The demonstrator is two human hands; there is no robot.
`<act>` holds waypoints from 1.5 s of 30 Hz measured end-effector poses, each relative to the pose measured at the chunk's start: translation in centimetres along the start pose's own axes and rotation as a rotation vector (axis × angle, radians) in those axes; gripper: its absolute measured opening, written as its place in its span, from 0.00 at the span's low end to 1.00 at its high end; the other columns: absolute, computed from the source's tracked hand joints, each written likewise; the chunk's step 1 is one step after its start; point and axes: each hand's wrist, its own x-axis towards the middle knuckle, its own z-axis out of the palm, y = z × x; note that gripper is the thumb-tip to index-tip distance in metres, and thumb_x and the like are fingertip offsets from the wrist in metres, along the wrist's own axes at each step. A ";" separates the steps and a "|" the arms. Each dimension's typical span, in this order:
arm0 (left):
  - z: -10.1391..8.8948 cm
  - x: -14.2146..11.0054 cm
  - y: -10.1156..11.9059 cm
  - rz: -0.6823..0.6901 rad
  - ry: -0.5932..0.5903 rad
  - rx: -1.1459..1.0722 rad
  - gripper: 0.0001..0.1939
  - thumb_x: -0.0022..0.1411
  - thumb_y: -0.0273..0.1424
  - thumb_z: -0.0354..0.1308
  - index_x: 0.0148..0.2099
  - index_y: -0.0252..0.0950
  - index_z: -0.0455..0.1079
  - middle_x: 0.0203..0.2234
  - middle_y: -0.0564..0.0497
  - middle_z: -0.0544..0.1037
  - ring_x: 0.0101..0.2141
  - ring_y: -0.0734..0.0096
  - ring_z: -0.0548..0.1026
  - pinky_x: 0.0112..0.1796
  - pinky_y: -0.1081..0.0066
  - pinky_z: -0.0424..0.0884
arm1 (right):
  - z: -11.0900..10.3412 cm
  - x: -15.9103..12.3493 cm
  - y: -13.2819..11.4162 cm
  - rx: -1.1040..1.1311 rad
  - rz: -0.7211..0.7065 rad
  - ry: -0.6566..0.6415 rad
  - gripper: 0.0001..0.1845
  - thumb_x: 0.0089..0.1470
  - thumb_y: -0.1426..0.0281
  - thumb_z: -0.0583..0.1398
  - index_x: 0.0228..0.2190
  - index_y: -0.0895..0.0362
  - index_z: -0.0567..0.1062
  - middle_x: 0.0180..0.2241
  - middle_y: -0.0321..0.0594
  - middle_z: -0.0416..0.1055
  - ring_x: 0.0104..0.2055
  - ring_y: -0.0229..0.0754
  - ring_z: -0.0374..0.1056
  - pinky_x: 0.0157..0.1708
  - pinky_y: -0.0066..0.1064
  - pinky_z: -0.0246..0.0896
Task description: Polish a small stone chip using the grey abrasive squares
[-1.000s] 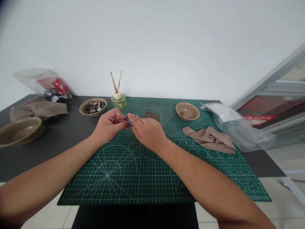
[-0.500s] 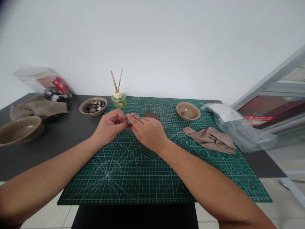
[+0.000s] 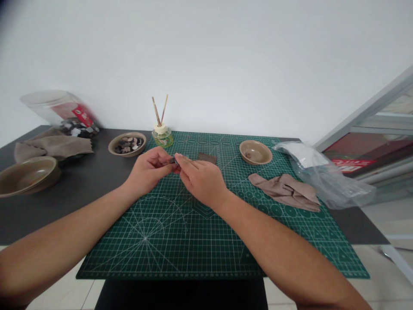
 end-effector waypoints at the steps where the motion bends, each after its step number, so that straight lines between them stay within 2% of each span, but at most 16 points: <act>1: 0.0 0.0 0.0 0.007 -0.002 0.035 0.12 0.51 0.29 0.70 0.30 0.39 0.68 0.20 0.58 0.77 0.25 0.72 0.78 0.30 0.69 0.76 | 0.0 0.0 0.0 -0.001 -0.016 0.008 0.23 0.69 0.75 0.54 0.60 0.62 0.76 0.52 0.47 0.83 0.46 0.44 0.83 0.48 0.34 0.77; 4: -0.1 0.1 0.0 0.034 0.008 0.156 0.10 0.50 0.29 0.69 0.28 0.38 0.69 0.19 0.57 0.75 0.22 0.75 0.72 0.25 0.73 0.69 | 0.1 0.0 0.0 -0.018 -0.052 0.019 0.23 0.69 0.75 0.53 0.60 0.63 0.76 0.56 0.49 0.80 0.50 0.45 0.82 0.49 0.35 0.77; 6: -0.2 0.1 0.1 0.046 0.017 0.184 0.09 0.51 0.28 0.68 0.28 0.38 0.70 0.20 0.57 0.75 0.22 0.75 0.72 0.25 0.74 0.67 | 0.1 0.0 -0.1 -0.037 -0.057 0.007 0.23 0.69 0.75 0.53 0.61 0.63 0.75 0.58 0.50 0.78 0.52 0.44 0.81 0.51 0.33 0.77; 12: -0.1 0.0 0.3 0.041 0.006 0.107 0.09 0.52 0.30 0.68 0.29 0.38 0.70 0.21 0.56 0.79 0.24 0.72 0.77 0.28 0.71 0.74 | 0.0 0.1 -0.1 -0.060 -0.064 0.004 0.23 0.69 0.75 0.53 0.60 0.65 0.75 0.56 0.51 0.79 0.50 0.44 0.82 0.49 0.33 0.77; 18: -0.2 0.1 0.2 0.010 -0.003 0.104 0.09 0.51 0.29 0.69 0.28 0.38 0.70 0.20 0.56 0.79 0.23 0.72 0.76 0.27 0.72 0.72 | -0.2 0.1 -0.2 -0.077 -0.023 -0.018 0.22 0.69 0.75 0.54 0.60 0.63 0.76 0.56 0.48 0.79 0.50 0.45 0.82 0.48 0.34 0.78; 24: -0.2 0.3 0.3 -0.028 -0.016 0.091 0.06 0.50 0.27 0.66 0.28 0.38 0.70 0.19 0.57 0.78 0.22 0.72 0.78 0.27 0.72 0.74 | -0.2 0.1 -0.3 -0.091 -0.027 -0.042 0.22 0.69 0.74 0.56 0.61 0.61 0.76 0.58 0.47 0.77 0.51 0.45 0.82 0.49 0.34 0.78; 34: -0.2 0.1 0.4 -0.026 0.026 0.040 0.11 0.51 0.29 0.71 0.29 0.37 0.70 0.19 0.55 0.80 0.22 0.72 0.79 0.28 0.73 0.75 | -0.5 0.1 -0.1 -0.131 -0.038 -0.011 0.21 0.70 0.73 0.55 0.60 0.59 0.77 0.58 0.44 0.78 0.49 0.44 0.82 0.46 0.32 0.77; 41: -0.3 0.4 0.3 -0.058 0.021 0.017 0.13 0.50 0.30 0.72 0.30 0.37 0.69 0.19 0.55 0.80 0.22 0.73 0.78 0.28 0.73 0.75 | -0.5 0.1 -0.1 -0.188 -0.025 -0.006 0.20 0.69 0.73 0.57 0.58 0.60 0.78 0.55 0.45 0.80 0.47 0.44 0.83 0.41 0.32 0.76; 45: -0.3 0.5 0.3 -0.067 0.010 0.043 0.12 0.50 0.30 0.71 0.29 0.37 0.69 0.19 0.56 0.79 0.22 0.73 0.78 0.27 0.73 0.75 | -0.6 0.1 -0.2 -0.187 -0.005 0.008 0.20 0.69 0.73 0.56 0.59 0.59 0.78 0.55 0.43 0.80 0.47 0.43 0.83 0.42 0.31 0.76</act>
